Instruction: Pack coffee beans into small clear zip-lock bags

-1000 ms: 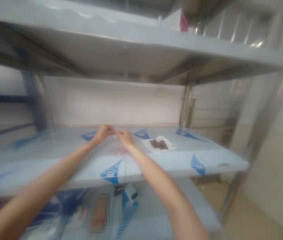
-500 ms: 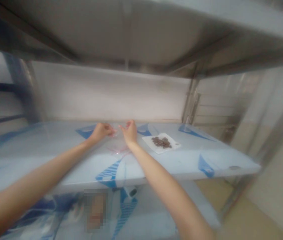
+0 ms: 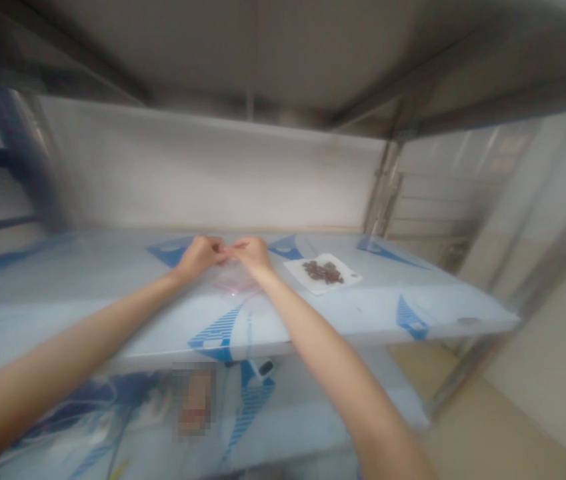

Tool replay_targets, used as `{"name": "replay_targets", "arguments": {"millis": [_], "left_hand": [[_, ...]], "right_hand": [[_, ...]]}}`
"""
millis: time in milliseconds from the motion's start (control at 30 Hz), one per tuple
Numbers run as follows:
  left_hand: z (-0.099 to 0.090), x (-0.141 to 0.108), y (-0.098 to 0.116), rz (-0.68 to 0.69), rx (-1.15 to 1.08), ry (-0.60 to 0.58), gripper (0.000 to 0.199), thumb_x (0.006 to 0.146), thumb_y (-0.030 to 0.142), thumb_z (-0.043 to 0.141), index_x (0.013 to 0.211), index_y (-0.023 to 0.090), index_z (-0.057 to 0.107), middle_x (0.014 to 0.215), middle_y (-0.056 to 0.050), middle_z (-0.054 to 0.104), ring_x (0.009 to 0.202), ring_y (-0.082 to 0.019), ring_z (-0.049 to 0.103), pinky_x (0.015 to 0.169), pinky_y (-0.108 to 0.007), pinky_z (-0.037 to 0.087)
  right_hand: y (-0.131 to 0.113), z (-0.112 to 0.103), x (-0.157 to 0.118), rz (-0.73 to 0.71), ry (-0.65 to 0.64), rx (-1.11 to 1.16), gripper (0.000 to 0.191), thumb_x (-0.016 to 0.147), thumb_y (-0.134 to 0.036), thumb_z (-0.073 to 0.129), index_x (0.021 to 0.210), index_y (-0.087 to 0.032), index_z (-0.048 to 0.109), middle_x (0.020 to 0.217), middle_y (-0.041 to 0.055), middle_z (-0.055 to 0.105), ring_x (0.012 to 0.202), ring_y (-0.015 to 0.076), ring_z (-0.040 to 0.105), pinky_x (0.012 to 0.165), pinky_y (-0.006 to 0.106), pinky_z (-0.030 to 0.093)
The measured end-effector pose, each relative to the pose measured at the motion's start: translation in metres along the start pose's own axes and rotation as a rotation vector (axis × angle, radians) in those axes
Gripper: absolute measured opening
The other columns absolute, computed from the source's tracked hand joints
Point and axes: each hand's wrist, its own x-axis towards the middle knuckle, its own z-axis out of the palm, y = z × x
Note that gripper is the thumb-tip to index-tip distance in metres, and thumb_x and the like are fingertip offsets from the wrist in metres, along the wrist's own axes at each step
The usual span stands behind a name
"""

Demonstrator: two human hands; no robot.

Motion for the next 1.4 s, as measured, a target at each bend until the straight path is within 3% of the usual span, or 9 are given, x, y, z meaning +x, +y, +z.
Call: {"name": "replay_targets", "arguments": {"millis": [133,333,500,667,767,867,1067,1200,1400], "left_hand": [[-0.002,0.000,0.001,0.005,-0.211,-0.059,0.012,0.067,0.026,0.065,0.063,0.015,0.061,0.060,-0.002,0.068,0.061,-0.014,0.064,0.062,-0.021,0.047],[-0.001,0.003,-0.004,-0.007,-0.336,-0.131,0.021,0.072,0.035,0.058,0.070,0.014,0.062,0.066,-0.005,0.069,0.066,-0.018,0.067,0.068,-0.027,0.052],[-0.001,0.000,-0.001,0.025,-0.182,-0.097,0.024,0.075,0.036,0.051,0.071,0.015,0.061,0.067,-0.005,0.069,0.065,-0.018,0.067,0.065,-0.026,0.050],[-0.001,-0.006,0.007,0.063,-0.052,-0.071,0.022,0.074,0.033,0.047,0.069,0.015,0.060,0.064,-0.004,0.068,0.065,-0.018,0.066,0.066,-0.025,0.047],[0.001,-0.007,0.009,0.054,0.029,-0.095,0.018,0.072,0.028,0.046,0.066,0.015,0.058,0.057,-0.002,0.065,0.059,-0.016,0.063,0.062,-0.023,0.044],[0.001,-0.006,0.011,0.067,0.143,-0.022,0.016,0.070,0.024,0.043,0.061,0.016,0.054,0.052,0.000,0.059,0.055,-0.014,0.057,0.058,-0.021,0.038],[0.000,-0.011,0.022,0.057,0.443,0.060,0.019,0.070,0.029,0.044,0.058,0.017,0.051,0.055,-0.003,0.055,0.054,-0.015,0.049,0.052,-0.024,0.025],[-0.002,-0.015,0.027,0.077,0.422,0.051,0.021,0.072,0.031,0.043,0.058,0.017,0.050,0.056,-0.003,0.054,0.054,-0.015,0.048,0.053,-0.025,0.025],[-0.005,-0.014,0.031,0.027,0.432,0.054,0.023,0.073,0.034,0.044,0.058,0.017,0.051,0.057,-0.003,0.055,0.054,-0.015,0.048,0.053,-0.025,0.024]], "right_hand": [[-0.002,-0.004,0.003,-0.026,0.042,0.006,0.007,0.068,-0.020,0.068,0.065,-0.014,0.065,0.070,0.0055,0.070,0.074,0.0178,0.066,0.072,0.027,0.048],[-0.004,-0.006,0.002,-0.148,0.049,-0.137,0.006,0.076,-0.014,0.058,0.072,-0.015,0.062,0.075,0.0040,0.069,0.076,0.0147,0.065,0.075,0.026,0.047],[-0.004,-0.006,0.000,-0.254,0.040,-0.422,0.013,0.083,-0.013,0.048,0.078,-0.015,0.061,0.081,0.0053,0.067,0.080,0.0143,0.062,0.078,0.025,0.044],[-0.007,-0.008,-0.006,-0.329,-0.157,-0.678,0.028,0.090,-0.015,0.037,0.082,-0.014,0.064,0.091,0.0099,0.068,0.087,0.0181,0.060,0.079,0.028,0.041],[-0.009,-0.011,-0.009,-0.297,-0.181,-0.768,0.028,0.088,-0.017,0.039,0.083,-0.013,0.067,0.090,0.0129,0.069,0.086,0.0215,0.062,0.077,0.030,0.042],[-0.011,-0.015,-0.010,-0.207,-0.111,-0.831,0.026,0.085,-0.017,0.043,0.084,-0.010,0.069,0.090,0.0171,0.069,0.087,0.0258,0.062,0.076,0.033,0.043],[-0.010,-0.015,-0.007,-0.133,-0.044,-0.661,0.020,0.080,-0.019,0.051,0.079,-0.011,0.069,0.083,0.0130,0.070,0.085,0.0233,0.064,0.076,0.030,0.044],[-0.008,-0.013,-0.007,-0.110,-0.147,-0.432,0.019,0.078,-0.021,0.057,0.092,-0.013,0.067,0.080,0.0058,0.070,0.075,0.0153,0.064,0.074,0.025,0.045],[-0.006,-0.013,-0.004,0.006,-0.191,-0.133,0.017,0.082,-0.016,0.050,0.083,-0.011,0.066,0.078,0.0063,0.069,0.057,0.0109,0.062,0.063,0.024,0.049]]}}
